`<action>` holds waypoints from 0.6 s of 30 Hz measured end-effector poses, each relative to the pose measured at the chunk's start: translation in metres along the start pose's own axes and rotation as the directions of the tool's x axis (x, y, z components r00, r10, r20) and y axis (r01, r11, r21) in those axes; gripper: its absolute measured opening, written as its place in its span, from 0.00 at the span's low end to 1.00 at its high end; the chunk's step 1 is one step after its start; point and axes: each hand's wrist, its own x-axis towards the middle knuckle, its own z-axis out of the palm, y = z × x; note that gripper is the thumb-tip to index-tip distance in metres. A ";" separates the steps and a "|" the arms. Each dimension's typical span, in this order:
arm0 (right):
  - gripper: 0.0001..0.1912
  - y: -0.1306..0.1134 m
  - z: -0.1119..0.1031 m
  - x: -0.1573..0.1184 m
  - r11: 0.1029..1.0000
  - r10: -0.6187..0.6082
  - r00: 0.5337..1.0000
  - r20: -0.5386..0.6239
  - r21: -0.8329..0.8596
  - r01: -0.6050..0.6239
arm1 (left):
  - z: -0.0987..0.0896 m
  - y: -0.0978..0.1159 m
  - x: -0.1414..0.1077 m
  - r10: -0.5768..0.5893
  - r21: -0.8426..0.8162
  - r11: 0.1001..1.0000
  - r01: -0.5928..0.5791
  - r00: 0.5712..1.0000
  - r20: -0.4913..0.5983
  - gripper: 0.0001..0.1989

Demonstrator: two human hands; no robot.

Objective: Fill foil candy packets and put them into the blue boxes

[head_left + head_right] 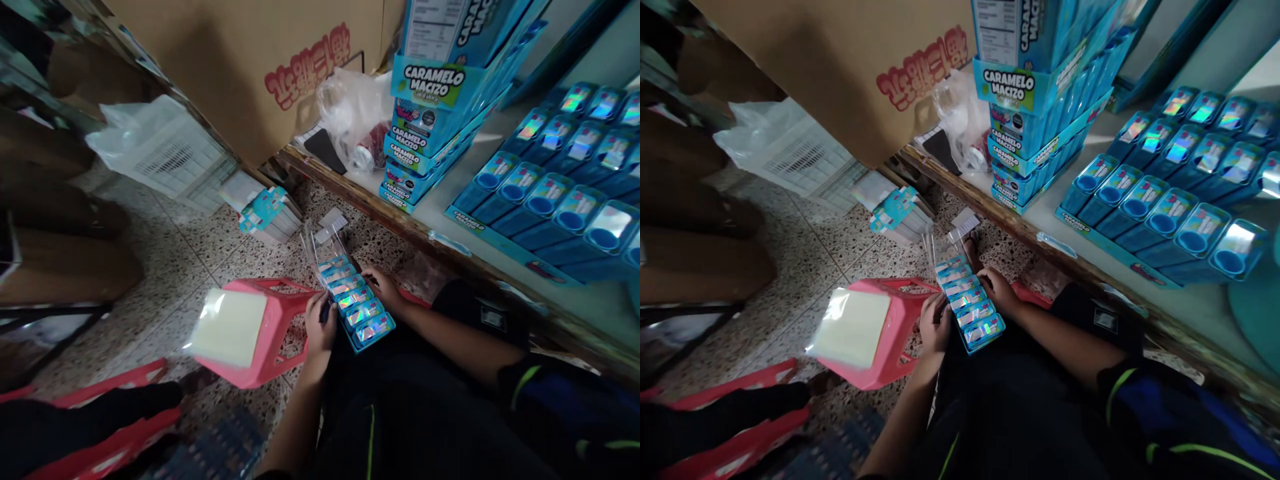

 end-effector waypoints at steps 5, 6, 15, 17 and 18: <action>0.15 0.012 0.000 0.000 0.999 0.014 0.998 0.065 0.029 -0.016 | 0.010 -0.008 0.000 -0.036 0.032 0.999 0.038 0.996 -0.085 0.13; 0.16 0.014 0.000 0.000 0.999 0.013 0.997 0.080 0.037 -0.016 | 0.011 -0.009 0.000 -0.037 0.031 0.999 0.040 0.995 -0.088 0.13; 0.27 0.029 -0.002 -0.006 0.997 -0.002 0.987 0.160 0.079 -0.011 | 0.017 -0.018 -0.008 0.001 -0.084 0.996 -0.015 0.987 -0.163 0.12; 0.28 0.034 -0.004 -0.007 1.000 -0.007 0.985 0.170 0.017 0.004 | 0.017 -0.019 -0.012 0.021 -0.079 0.996 -0.035 0.984 -0.174 0.11; 0.29 0.036 -0.005 -0.008 1.000 -0.009 0.986 0.169 -0.027 0.013 | 0.016 -0.019 -0.014 0.030 -0.076 0.996 -0.044 0.983 -0.181 0.11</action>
